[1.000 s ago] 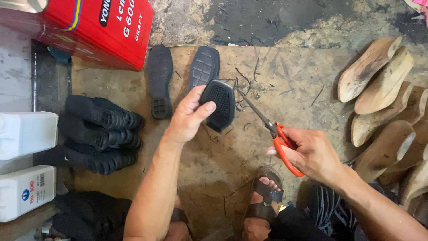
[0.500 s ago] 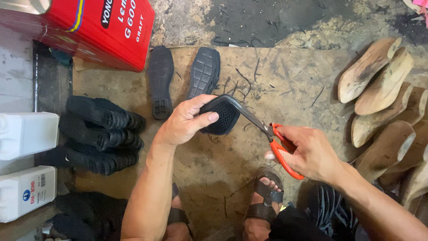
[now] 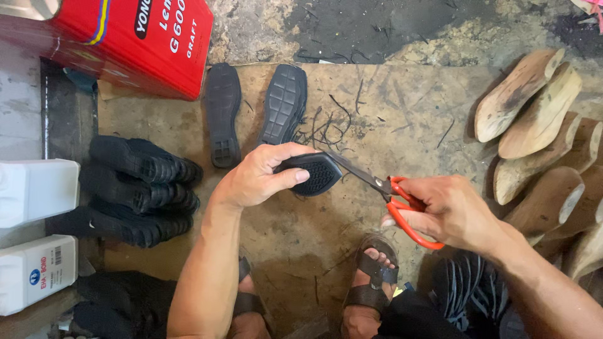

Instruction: The person sits at a workbench and trims the edges of black rubber shoe soles with red-handled scissors, rotating each sole to cut excess material around the perimeter, then sets the trimmed sole aside and picks up the next one.

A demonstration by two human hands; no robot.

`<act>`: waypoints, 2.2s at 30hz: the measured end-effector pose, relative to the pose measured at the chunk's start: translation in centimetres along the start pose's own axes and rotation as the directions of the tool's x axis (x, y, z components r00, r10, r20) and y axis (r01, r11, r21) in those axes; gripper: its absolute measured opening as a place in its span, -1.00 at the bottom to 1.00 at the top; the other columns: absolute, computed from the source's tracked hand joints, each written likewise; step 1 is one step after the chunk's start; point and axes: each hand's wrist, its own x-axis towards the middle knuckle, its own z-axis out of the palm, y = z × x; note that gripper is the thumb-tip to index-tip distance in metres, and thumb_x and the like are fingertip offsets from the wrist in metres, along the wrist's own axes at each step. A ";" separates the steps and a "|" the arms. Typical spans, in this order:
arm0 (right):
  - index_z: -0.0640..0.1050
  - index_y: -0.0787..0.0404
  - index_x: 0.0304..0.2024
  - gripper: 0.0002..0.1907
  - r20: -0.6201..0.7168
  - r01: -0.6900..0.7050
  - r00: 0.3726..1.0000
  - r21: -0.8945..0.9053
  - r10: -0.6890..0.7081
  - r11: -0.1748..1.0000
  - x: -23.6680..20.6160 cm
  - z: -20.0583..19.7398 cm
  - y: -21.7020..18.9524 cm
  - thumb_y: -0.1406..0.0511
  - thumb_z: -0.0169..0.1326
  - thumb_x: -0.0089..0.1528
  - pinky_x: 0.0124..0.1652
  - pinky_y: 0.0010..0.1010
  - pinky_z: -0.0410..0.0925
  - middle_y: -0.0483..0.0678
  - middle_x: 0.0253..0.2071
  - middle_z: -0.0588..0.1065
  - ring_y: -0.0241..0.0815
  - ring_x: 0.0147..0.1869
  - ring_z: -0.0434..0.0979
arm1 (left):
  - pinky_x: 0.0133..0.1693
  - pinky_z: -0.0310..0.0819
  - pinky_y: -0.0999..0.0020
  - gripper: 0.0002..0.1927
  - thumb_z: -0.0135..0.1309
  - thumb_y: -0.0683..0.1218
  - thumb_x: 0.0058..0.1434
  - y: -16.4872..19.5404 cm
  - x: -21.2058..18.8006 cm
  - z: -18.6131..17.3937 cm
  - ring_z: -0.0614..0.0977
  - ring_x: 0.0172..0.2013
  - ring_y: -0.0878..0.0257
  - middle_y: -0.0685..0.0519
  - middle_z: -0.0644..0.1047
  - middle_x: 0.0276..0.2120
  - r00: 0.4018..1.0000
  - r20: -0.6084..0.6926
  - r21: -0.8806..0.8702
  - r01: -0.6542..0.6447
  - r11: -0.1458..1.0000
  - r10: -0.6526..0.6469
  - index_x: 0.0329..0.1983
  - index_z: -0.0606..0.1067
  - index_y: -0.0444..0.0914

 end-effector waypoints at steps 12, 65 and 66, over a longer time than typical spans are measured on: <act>0.62 0.26 -0.12 -0.72 -0.005 -0.398 0.864 0.606 0.504 0.689 1.3 3.4 0.0 0.29 0.29 0.15 -0.57 -0.53 0.25 -0.17 -0.49 0.53 -0.47 -0.53 0.40 | 0.14 0.48 0.25 -0.49 0.20 -0.14 0.23 -0.7 2.5 7.8 0.59 0.05 0.12 -0.09 0.58 0.01 0.863 -0.184 0.546 -0.309 0.779 0.471 0.26 0.45 -0.30; 0.56 0.24 -0.36 -0.58 -0.098 -0.121 0.988 0.022 0.123 0.992 -0.5 3.3 0.1 0.03 0.31 0.07 -0.49 -0.19 0.27 0.04 -0.64 0.33 0.04 -0.58 0.35 | 0.08 0.60 0.17 -0.68 0.04 -0.32 0.37 -4.1 1.6 2.6 0.65 0.03 0.14 -0.07 0.59 0.04 0.912 -0.392 -0.623 -0.363 0.693 0.125 0.19 0.47 -0.37; 0.57 0.25 -0.33 -0.57 -0.120 -0.111 0.986 0.016 0.112 0.994 -0.4 3.4 0.1 0.03 0.32 0.06 -0.49 -0.19 0.27 0.04 -0.64 0.33 0.04 -0.57 0.35 | 0.11 0.59 0.18 -0.68 0.04 -0.32 0.37 -4.2 1.7 2.6 0.65 0.04 0.15 -0.06 0.59 0.04 0.911 -0.390 -0.620 -0.365 0.694 0.131 0.18 0.48 -0.37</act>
